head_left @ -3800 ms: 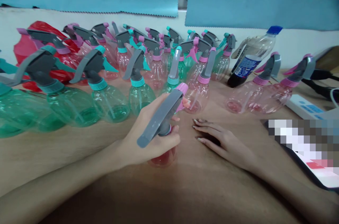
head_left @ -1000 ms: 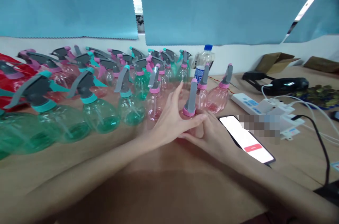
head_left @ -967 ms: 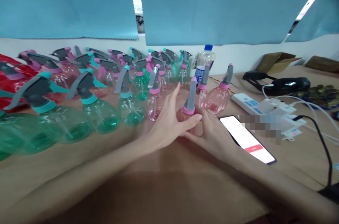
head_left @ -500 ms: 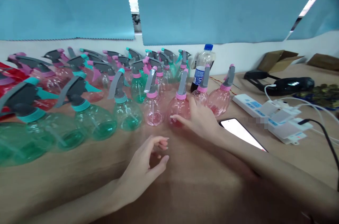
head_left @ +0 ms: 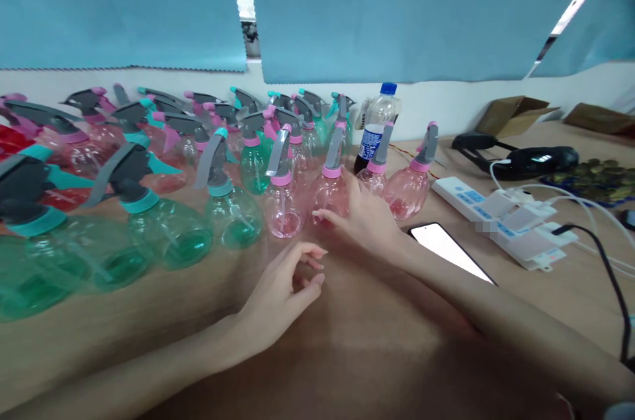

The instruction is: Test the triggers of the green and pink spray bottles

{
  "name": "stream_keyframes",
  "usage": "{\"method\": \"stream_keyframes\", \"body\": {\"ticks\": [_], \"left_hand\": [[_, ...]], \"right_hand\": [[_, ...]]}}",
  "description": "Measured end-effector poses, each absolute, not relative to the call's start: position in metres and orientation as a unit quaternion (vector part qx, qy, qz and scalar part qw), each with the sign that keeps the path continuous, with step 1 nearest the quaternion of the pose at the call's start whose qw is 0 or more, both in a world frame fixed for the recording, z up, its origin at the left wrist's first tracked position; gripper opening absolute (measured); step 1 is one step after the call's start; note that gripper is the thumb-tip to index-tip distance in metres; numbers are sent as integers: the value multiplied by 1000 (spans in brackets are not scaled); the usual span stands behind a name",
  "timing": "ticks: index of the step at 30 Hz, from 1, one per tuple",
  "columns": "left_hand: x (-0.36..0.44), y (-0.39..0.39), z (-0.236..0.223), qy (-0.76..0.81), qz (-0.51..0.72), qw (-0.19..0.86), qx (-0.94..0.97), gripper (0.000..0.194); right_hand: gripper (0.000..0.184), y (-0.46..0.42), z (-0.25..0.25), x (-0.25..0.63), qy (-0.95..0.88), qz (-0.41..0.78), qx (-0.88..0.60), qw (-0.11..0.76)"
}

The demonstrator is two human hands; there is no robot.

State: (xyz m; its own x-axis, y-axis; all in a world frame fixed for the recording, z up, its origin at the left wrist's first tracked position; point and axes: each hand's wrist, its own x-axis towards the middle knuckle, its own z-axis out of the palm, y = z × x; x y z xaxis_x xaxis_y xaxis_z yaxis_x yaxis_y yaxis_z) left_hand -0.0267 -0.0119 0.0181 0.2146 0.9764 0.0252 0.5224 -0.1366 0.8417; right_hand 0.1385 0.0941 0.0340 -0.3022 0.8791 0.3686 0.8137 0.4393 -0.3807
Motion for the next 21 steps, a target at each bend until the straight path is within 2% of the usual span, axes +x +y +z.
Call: {"method": "stream_keyframes", "body": {"ticks": [2,7,9,17,21], "left_hand": [[-24,-9,19,535,316,369,691,18],[-14,-2,25,521,324,358,704,14],[-9,2,28,521,321,357,706,12],[11,14,28,515,334,404,679,12],[16,10,32,519,322,412,676,11]], "right_hand": [[77,89,34,148,-804,59,-509,303],[30,84,39,189,-781,57,-483,391],[24,88,40,203,-763,37,-494,415],[62,111,27,206,-748,39,-544,380],[71,118,29,196,-748,35,-551,368]]}}
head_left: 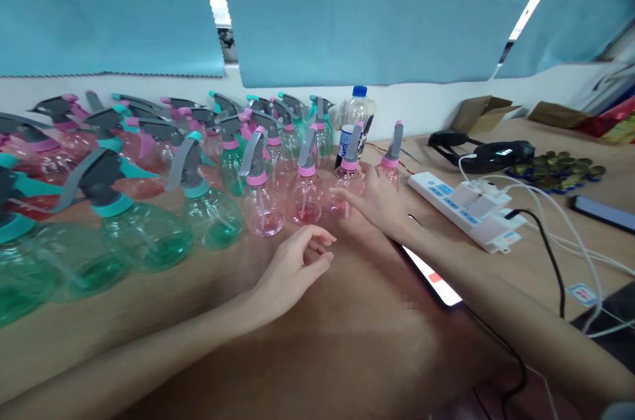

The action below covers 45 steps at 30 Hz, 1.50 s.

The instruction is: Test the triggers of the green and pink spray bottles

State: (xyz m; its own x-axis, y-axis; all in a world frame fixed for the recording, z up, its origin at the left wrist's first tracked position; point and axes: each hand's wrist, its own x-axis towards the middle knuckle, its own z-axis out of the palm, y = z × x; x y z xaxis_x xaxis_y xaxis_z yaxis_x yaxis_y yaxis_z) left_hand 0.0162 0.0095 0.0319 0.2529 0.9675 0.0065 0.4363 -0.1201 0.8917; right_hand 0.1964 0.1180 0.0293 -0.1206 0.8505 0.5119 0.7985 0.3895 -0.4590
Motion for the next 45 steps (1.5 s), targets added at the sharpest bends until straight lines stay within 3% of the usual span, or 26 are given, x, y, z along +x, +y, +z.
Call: {"method": "stream_keyframes", "body": {"ticks": [9,14,16,23,25,30,32,35,38,45], "left_hand": [[17,4,41,502,323,421,683,10],[21,2,58,492,352,338,721,9],[24,4,65,487,385,311,720,18],[37,8,77,452,394,298,743,77],[37,5,77,441,390,304,749,74],[21,-4,72,431,414,299,744,34],[10,-9,71,444,417,288,739,27],[-10,-18,72,459,433,265,729,35],[-33,-29,74,466,436,275,719,34],[-75,-43,75,495,434,275,701,41]], "right_hand": [[56,108,27,200,-743,1,-585,324],[56,75,27,210,-756,-40,-568,324],[55,58,26,212,-756,-33,-563,332],[47,9,19,200,-801,104,-447,384],[45,-2,20,190,-810,100,-442,373],[57,-20,18,157,-826,88,-422,362],[57,-21,18,147,-828,128,-406,367],[62,-18,22,139,-852,208,-329,351],[62,-9,27,137,-885,270,-255,282],[71,10,-5,134,-925,226,-247,178]]}}
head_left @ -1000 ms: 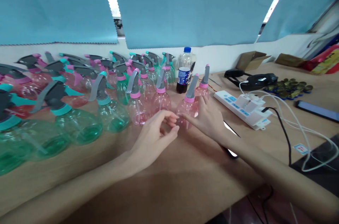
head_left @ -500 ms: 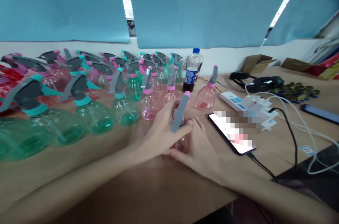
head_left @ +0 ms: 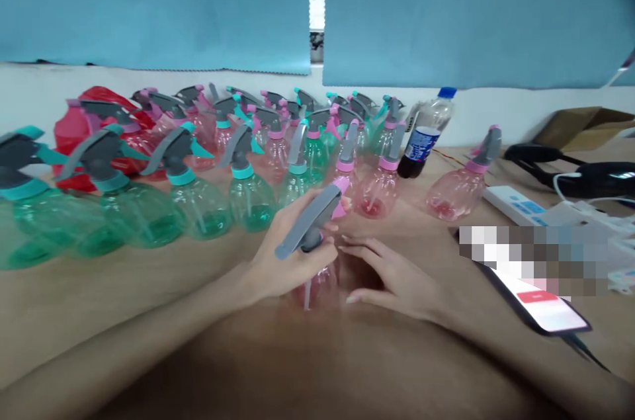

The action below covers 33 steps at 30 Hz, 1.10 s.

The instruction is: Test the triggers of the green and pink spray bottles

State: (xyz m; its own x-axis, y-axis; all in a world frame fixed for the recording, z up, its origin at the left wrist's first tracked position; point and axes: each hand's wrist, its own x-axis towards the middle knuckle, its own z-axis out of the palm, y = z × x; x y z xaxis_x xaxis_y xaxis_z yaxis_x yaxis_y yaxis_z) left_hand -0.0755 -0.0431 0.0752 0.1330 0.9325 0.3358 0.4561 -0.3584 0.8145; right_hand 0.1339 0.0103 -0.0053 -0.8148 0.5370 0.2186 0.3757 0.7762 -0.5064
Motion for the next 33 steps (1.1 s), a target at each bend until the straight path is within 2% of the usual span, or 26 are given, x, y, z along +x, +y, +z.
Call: {"method": "stream_keyframes", "body": {"ticks": [6,10,13,20,23,29,33], "left_hand": [[-82,-39,84,472,435,256,723,35],[-81,-36,89,463,446,223,732,22],[-82,-35,88,447,448,205,747,20],[-82,-36,91,468,430,242,734,16],[-82,-36,89,469,425,265,727,24],[-84,-34,74,479,437,248,720,53],[-83,-32,67,479,442,260,713,58]], "right_hand": [[83,13,-26,133,-951,162,-220,145],[82,15,-26,135,-955,155,-219,129],[81,16,-25,136,-954,157,-221,127],[79,18,-24,136,-948,180,-226,134],[78,18,-25,137,-946,183,-228,138],[73,19,-27,137,-944,192,-231,139],[74,22,-27,139,-938,208,-236,145]]}}
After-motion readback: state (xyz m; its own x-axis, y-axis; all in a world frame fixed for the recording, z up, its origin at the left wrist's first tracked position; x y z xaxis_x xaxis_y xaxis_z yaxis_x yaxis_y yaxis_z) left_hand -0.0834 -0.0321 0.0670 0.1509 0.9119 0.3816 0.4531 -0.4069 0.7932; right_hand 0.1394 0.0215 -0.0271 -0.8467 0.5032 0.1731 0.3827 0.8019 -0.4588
